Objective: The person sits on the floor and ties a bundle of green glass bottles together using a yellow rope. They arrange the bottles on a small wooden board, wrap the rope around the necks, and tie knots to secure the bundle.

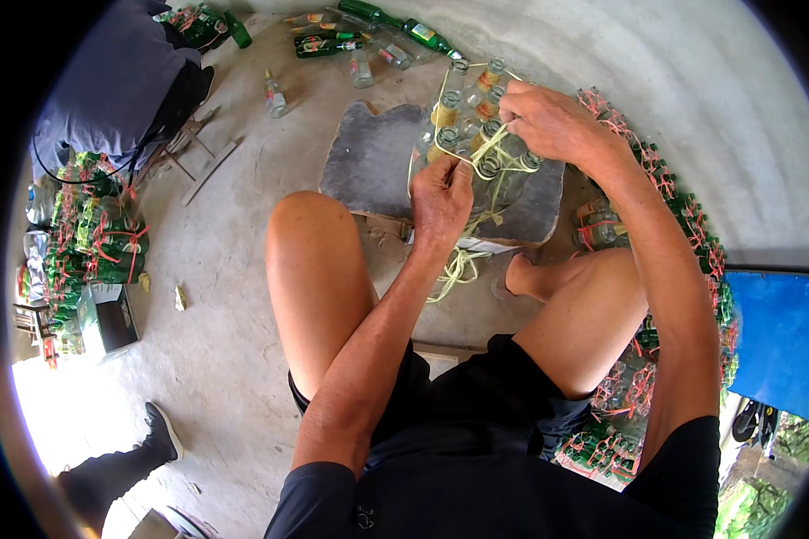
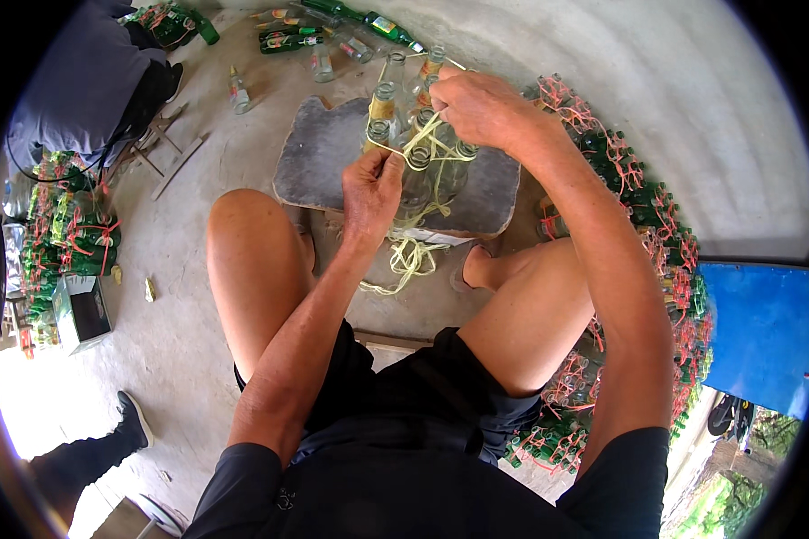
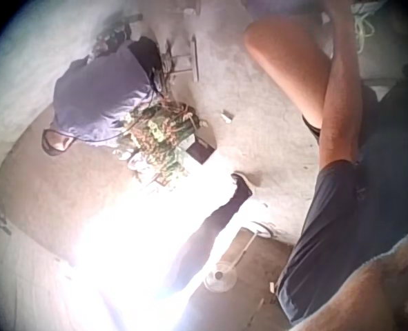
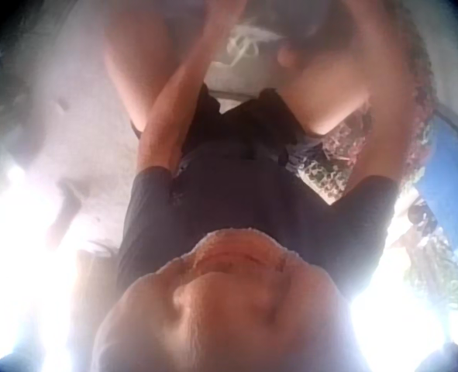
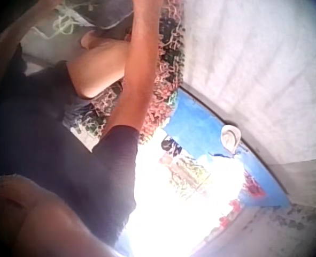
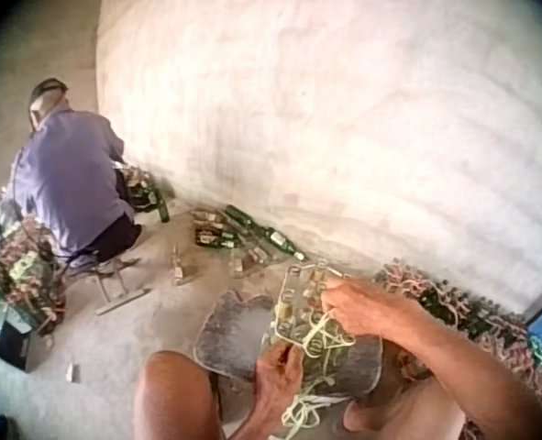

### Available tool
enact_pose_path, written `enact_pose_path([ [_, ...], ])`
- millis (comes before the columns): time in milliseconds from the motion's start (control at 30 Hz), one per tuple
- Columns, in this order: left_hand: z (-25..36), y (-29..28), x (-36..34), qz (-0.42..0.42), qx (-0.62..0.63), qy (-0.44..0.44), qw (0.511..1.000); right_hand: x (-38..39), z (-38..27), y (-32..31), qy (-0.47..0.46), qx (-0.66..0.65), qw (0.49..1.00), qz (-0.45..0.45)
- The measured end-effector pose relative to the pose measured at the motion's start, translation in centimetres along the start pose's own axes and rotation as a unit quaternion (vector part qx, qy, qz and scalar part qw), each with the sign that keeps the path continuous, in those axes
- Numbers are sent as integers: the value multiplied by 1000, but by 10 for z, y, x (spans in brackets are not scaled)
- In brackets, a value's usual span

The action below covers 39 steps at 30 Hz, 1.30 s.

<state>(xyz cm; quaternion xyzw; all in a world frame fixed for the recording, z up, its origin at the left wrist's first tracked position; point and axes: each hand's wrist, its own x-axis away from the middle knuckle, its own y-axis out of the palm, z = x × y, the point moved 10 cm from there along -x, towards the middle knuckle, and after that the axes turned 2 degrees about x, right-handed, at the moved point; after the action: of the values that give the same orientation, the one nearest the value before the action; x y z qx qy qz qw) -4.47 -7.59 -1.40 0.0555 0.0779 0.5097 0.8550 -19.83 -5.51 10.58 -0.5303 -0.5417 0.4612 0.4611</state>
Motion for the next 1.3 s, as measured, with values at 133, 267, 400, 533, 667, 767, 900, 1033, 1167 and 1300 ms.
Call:
enact_pose_path([
  [133, -4, 0, -1, 0, -5, 5, 1000, -1, -7, -4, -15, 5, 1000, 26],
  [267, -4, 1, 0, 13, 0, 7, 1000, -12, -9, -2, -52, 14, 998, 41],
  [400, -3, 4, -1, 18, -3, 4, 1000, -25, 5, 6, -35, 10, 999, 8],
  [533, -5, 5, -1, 15, 15, 6, 1000, -39, 12, 17, -12, -4, 1000, -29],
  [667, -9, 2, -3, 19, 7, 6, 1000, -42, 15, 22, 107, -46, 981, -154],
  [767, -12, 3, -4, 21, 6, 2, 1000, -43, 12, 21, 148, -34, 969, -194],
  [900, -11, 4, -4, 14, 17, -9, 1000, -42, 10, 22, 160, -40, 963, -215],
  [1033, -9, -1, 0, 22, 6, -17, 1000, -39, 20, 31, 167, -72, 960, -212],
  [1167, -7, -5, 2, 34, 9, -19, 999, -41, 26, 42, 185, -137, 945, -233],
  [1300, 7, -6, 1, 14, -2, -31, 999, -35, 37, 47, 192, -183, 941, -209],
])
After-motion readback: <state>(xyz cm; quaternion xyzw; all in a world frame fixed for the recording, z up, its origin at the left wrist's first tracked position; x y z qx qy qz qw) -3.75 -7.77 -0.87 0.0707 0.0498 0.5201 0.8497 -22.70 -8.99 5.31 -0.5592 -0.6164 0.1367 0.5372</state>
